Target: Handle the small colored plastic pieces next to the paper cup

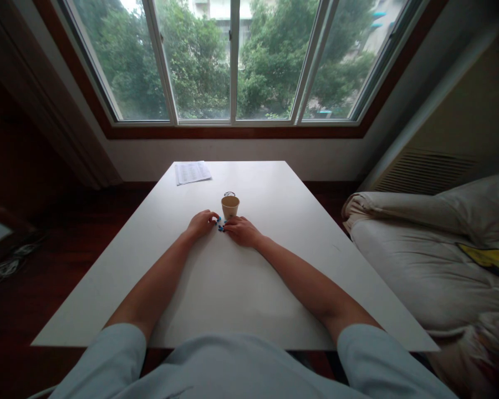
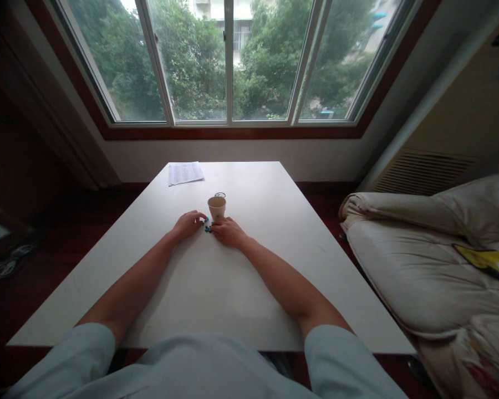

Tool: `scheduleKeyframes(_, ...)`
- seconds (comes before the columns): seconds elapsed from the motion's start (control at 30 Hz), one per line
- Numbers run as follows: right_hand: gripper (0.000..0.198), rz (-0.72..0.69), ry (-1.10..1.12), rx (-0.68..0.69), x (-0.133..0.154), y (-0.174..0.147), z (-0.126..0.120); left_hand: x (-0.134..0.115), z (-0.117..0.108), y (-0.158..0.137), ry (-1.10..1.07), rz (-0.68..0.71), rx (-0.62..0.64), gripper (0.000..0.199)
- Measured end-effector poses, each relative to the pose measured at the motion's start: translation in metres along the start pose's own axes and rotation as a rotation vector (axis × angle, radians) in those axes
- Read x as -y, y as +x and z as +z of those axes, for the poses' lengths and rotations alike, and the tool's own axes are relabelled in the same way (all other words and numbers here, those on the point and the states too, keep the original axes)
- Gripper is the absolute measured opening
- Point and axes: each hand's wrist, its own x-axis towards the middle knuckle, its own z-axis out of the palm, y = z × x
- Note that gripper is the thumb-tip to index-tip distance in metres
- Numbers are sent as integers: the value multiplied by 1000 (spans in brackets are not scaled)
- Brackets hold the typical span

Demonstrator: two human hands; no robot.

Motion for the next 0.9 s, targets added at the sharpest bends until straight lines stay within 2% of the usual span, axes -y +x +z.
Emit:
scheduleKeyframes(0.23, 26, -32, -12, -72, 3, 1, -5, 4, 4, 1, -30, 32, -14, 26)
scheduleKeyframes(0.6, 31, 45, -13, -371, 10, -1, -32, 2, 1, 0, -42, 38, -19, 20)
scheduleKeyframes(0.9, 43, 114, -87, -421, 5, 1, -29, 2, -4, 0, -75, 40, -2, 23)
